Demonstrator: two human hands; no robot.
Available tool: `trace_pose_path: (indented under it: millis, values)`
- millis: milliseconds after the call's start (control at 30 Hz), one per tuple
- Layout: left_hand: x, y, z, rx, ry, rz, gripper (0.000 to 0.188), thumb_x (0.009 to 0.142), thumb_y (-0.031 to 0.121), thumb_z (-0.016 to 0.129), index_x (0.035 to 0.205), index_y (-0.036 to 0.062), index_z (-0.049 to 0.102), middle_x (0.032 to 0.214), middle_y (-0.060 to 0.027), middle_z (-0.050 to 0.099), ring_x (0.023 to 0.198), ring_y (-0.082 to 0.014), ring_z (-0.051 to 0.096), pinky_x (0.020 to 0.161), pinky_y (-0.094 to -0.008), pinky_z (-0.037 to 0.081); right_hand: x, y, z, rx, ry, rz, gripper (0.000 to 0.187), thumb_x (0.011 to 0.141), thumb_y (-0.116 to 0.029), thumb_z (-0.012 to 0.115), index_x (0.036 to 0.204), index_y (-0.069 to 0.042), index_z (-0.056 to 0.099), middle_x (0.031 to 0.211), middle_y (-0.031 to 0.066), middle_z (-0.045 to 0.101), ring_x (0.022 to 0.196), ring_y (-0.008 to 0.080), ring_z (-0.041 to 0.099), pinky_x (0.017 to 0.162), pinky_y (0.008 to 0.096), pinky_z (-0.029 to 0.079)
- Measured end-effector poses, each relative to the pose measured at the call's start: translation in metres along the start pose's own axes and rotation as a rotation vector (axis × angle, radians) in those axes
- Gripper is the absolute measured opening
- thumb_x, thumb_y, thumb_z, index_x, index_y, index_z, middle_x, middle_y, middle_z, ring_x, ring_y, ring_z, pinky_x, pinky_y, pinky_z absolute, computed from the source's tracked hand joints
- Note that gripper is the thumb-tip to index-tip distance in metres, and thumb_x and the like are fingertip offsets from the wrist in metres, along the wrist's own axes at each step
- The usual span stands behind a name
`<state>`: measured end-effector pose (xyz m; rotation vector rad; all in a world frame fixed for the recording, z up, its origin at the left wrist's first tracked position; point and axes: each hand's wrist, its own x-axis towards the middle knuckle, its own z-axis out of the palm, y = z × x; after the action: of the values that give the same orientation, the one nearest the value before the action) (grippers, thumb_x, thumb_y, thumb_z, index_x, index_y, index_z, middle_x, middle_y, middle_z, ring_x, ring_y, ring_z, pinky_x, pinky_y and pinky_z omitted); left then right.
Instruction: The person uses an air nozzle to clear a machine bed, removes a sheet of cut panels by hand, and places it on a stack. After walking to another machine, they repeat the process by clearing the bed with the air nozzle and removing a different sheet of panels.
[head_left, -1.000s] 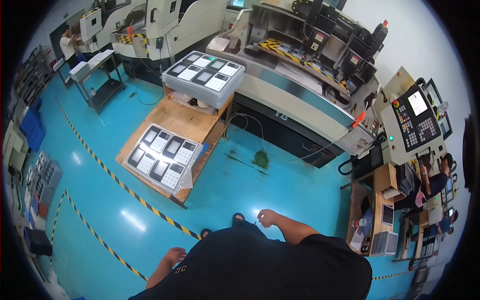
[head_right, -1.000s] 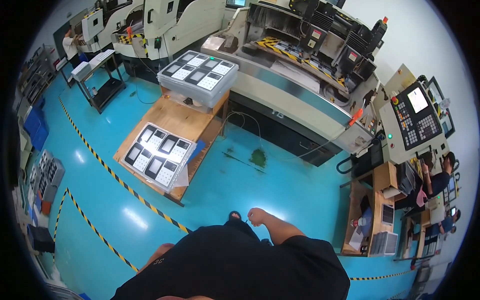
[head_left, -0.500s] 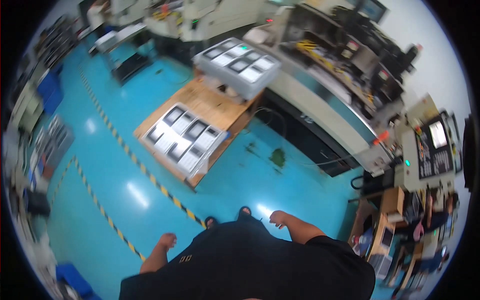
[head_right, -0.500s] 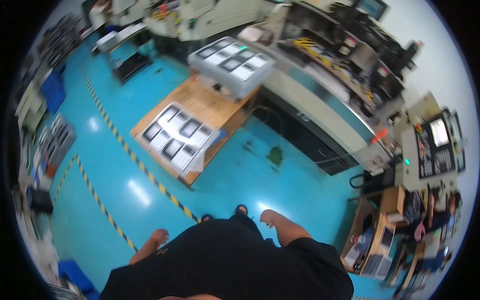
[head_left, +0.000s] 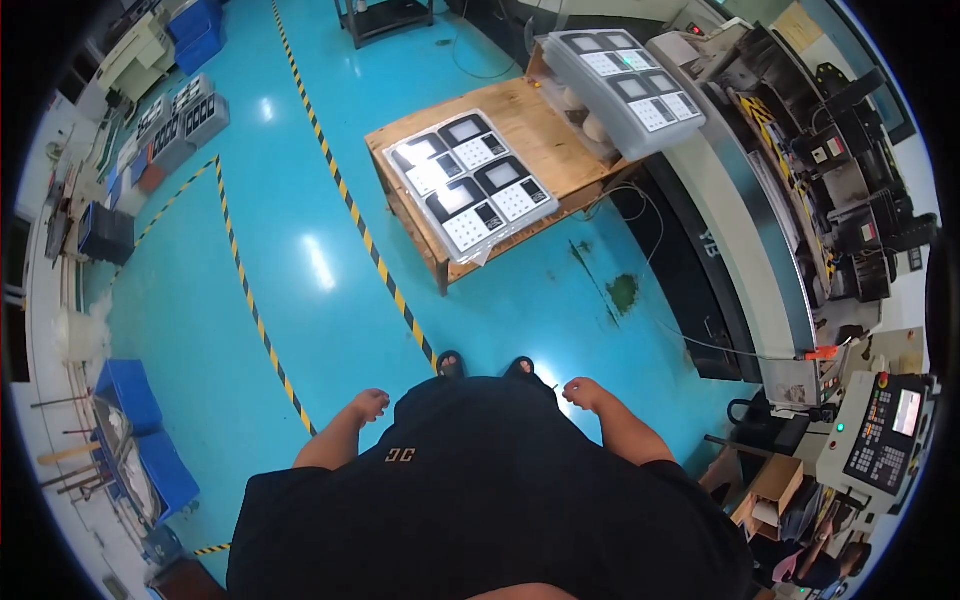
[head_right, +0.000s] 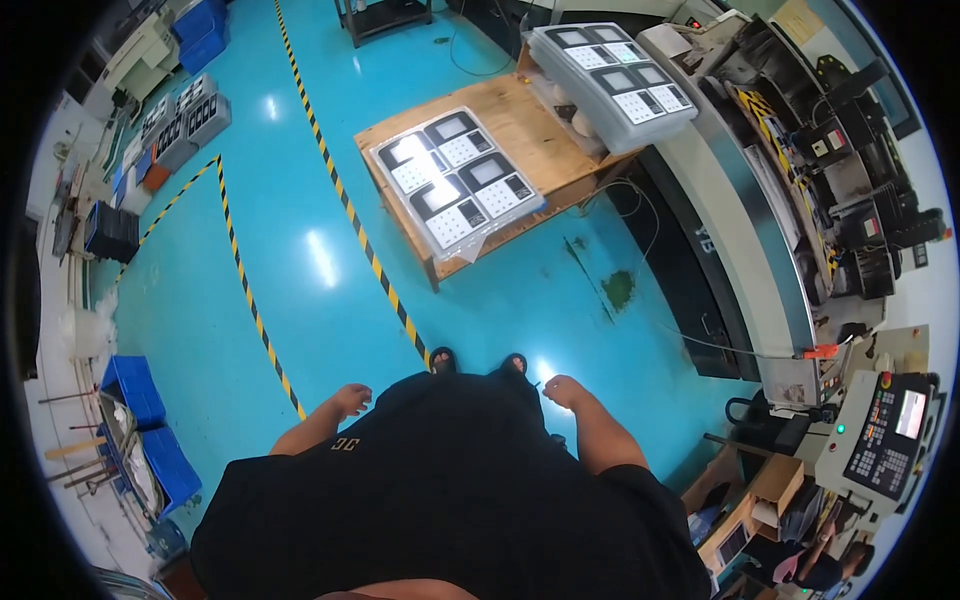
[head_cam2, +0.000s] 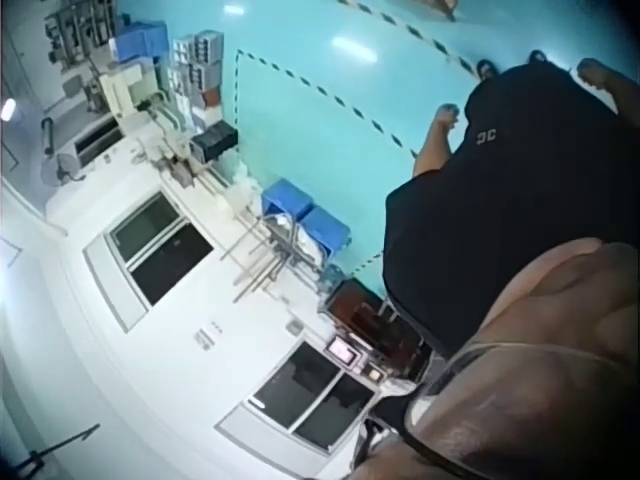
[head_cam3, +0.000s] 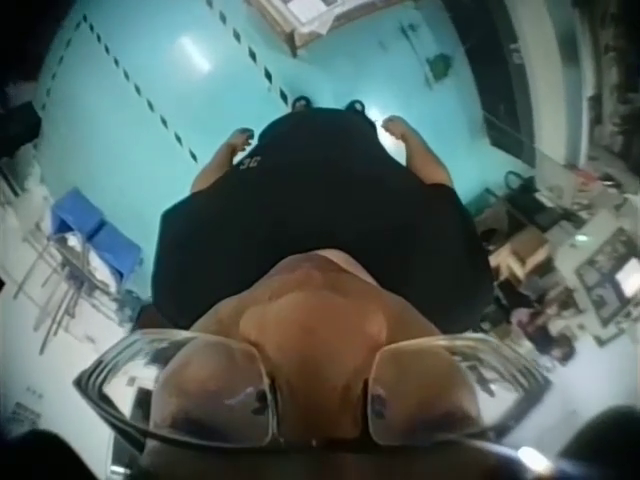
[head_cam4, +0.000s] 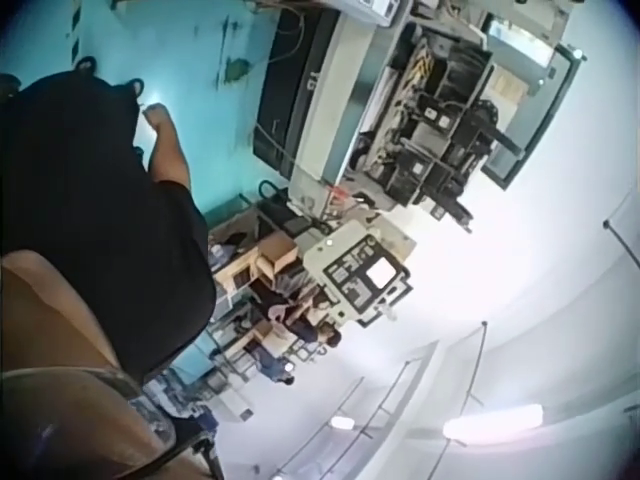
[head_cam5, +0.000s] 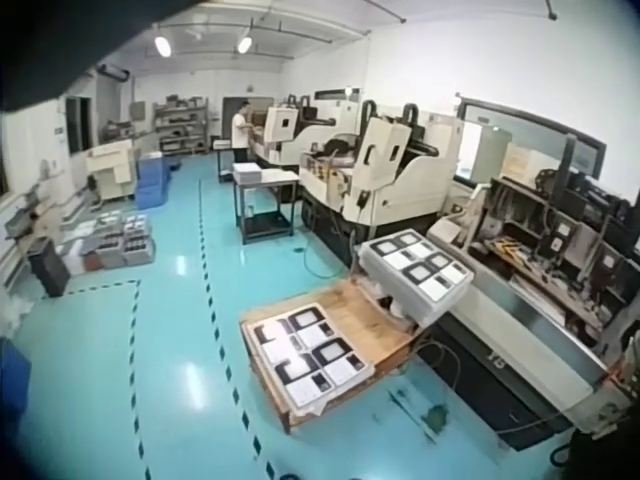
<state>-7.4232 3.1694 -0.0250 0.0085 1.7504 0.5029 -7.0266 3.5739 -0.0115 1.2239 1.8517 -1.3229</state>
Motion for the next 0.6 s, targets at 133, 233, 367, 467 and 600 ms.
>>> trace_pose_path:
  millis: [133,233,367,467,600]
  values:
    - [0.004,-0.017,-0.012,-0.025,0.024,-0.038,0.037,0.085,0.023,0.059,0.12,0.0101,0.062,0.102,-0.0055,0.063,0.086,-0.0209,0.06,0.069,-0.0378,0.049,-0.012,-0.018,-0.003,0.135,-0.049,0.136,0.02,0.082,-0.025,0.066,0.089,-0.006,0.068,0.077,0.0059,0.064,0.06,0.0173,0.056,0.052,0.0344,0.045]
    - [0.007,-0.01,-0.01,-0.02,0.043,-0.024,0.036,0.084,0.022,0.059,0.118,0.0095,0.063,0.1,-0.0053,0.063,0.086,-0.021,0.06,0.068,-0.0373,0.049,-0.016,-0.026,-0.004,0.162,-0.067,0.166,0.02,0.084,-0.025,0.066,0.092,-0.006,0.067,0.074,0.003,0.061,0.059,0.0147,0.054,0.048,0.0316,0.042]
    - [0.008,0.02,-0.005,-0.007,0.029,0.018,0.035,0.084,0.022,0.057,0.116,0.0086,0.063,0.097,-0.0049,0.063,0.085,-0.0208,0.06,0.066,-0.0355,0.049,0.0,-0.004,-0.002,0.06,-0.04,0.14,0.045,0.083,-0.027,0.069,0.124,-0.012,0.058,0.09,0.0046,0.062,0.077,0.0155,0.057,0.06,0.031,0.047]
    - [0.014,0.032,-0.005,-0.001,0.018,0.04,0.036,0.084,0.023,0.057,0.116,0.0085,0.063,0.098,-0.0053,0.063,0.086,-0.0208,0.06,0.065,-0.035,0.049,0.013,0.0,0.004,0.035,0.016,0.11,0.055,0.083,-0.031,0.071,0.129,-0.005,0.056,0.109,0.0152,0.062,0.096,0.0256,0.06,0.077,0.0363,0.05]
    - [0.029,0.055,-0.007,0.003,0.001,0.05,0.036,0.086,0.024,0.057,0.118,0.009,0.061,0.102,-0.0056,0.063,0.089,-0.0217,0.061,0.067,-0.0348,0.049,0.004,-0.018,0.006,-0.024,0.056,0.099,0.066,0.082,-0.035,0.07,0.136,-0.001,0.051,0.124,0.0232,0.061,0.105,0.0321,0.065,0.088,0.0391,0.052]
